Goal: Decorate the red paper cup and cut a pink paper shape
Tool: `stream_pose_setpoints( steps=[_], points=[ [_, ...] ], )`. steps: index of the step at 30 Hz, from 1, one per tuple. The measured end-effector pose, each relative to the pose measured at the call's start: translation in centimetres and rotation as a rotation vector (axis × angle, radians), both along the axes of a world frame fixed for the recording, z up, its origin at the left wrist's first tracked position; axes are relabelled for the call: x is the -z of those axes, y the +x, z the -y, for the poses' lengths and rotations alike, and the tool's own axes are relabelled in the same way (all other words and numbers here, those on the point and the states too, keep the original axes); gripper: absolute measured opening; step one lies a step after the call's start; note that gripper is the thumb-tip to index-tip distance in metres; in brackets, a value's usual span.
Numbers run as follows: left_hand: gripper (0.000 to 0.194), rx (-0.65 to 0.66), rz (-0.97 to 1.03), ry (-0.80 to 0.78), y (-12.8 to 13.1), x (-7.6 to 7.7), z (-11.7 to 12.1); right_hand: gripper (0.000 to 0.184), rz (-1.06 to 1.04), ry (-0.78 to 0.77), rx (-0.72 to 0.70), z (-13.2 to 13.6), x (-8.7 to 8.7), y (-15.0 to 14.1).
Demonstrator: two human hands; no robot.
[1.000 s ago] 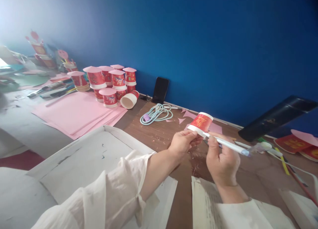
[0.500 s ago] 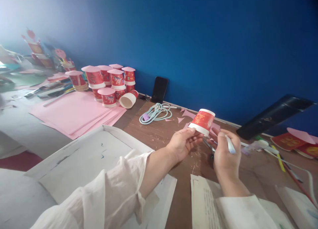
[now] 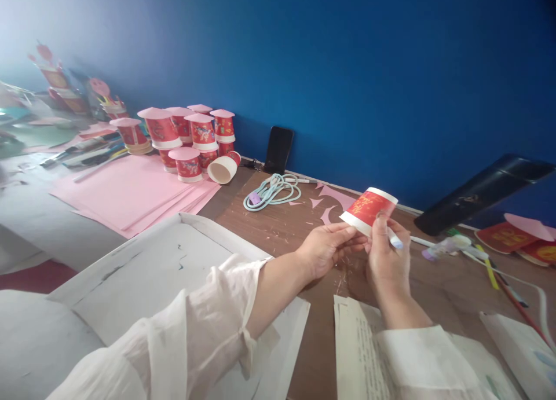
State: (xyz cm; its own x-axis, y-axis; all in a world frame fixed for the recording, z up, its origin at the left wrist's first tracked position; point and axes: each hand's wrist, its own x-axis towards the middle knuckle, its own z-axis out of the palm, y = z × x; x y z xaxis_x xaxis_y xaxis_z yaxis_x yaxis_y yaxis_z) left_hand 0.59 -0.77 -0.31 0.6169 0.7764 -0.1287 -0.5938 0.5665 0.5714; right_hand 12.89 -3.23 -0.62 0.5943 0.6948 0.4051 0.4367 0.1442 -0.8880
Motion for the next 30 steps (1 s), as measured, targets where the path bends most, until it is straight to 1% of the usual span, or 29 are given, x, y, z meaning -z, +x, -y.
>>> stream_pose_setpoints(
  steps=[4,6,8,11,12,14,15,17,20,25,30],
  points=[
    [0.009,-0.032,-0.035,-0.019,0.1,0.1,-0.1,0.047,0.048,0.042,0.068,-0.4,1.5,0.8],
    [0.009,-0.054,-0.057,-0.031,0.1,0.0,-0.2,0.048,0.072,0.08,0.114,-0.2,1.6,1.0],
    [0.009,-0.092,-0.072,-0.037,0.2,0.1,-0.3,0.047,0.2,0.138,0.155,0.3,1.0,0.7],
    [0.011,-0.152,-0.065,-0.001,0.3,0.5,-0.6,0.044,0.545,0.256,0.205,1.5,-0.5,-0.3],
    [0.014,-0.162,-0.056,0.02,0.3,0.7,-0.6,0.043,0.662,0.305,0.17,1.9,-0.9,-0.7],
    [0.021,-0.169,-0.039,0.069,0.4,1.1,-0.8,0.038,0.777,0.35,0.069,2.4,-1.5,-1.4],
    [0.025,-0.174,-0.034,0.09,0.4,1.3,-0.8,0.034,0.805,0.356,0.022,2.6,-1.6,-1.7],
    [0.03,-0.185,-0.037,0.123,0.5,1.6,-0.9,0.025,0.821,0.346,-0.019,2.7,-1.6,-2.0],
    [0.034,-0.205,-0.065,0.137,0.6,1.8,-1.1,0.017,0.835,0.327,0.006,2.6,-1.3,-2.0],
    [0.031,-0.212,-0.09,0.144,0.6,1.8,-1.2,0.017,0.848,0.316,0.028,2.3,-1.1,-2.0],
    [0.026,-0.204,-0.205,0.151,0.5,1.3,-1.1,0.016,0.877,0.316,0.019,2.0,-1.0,-1.8]
  ],
)
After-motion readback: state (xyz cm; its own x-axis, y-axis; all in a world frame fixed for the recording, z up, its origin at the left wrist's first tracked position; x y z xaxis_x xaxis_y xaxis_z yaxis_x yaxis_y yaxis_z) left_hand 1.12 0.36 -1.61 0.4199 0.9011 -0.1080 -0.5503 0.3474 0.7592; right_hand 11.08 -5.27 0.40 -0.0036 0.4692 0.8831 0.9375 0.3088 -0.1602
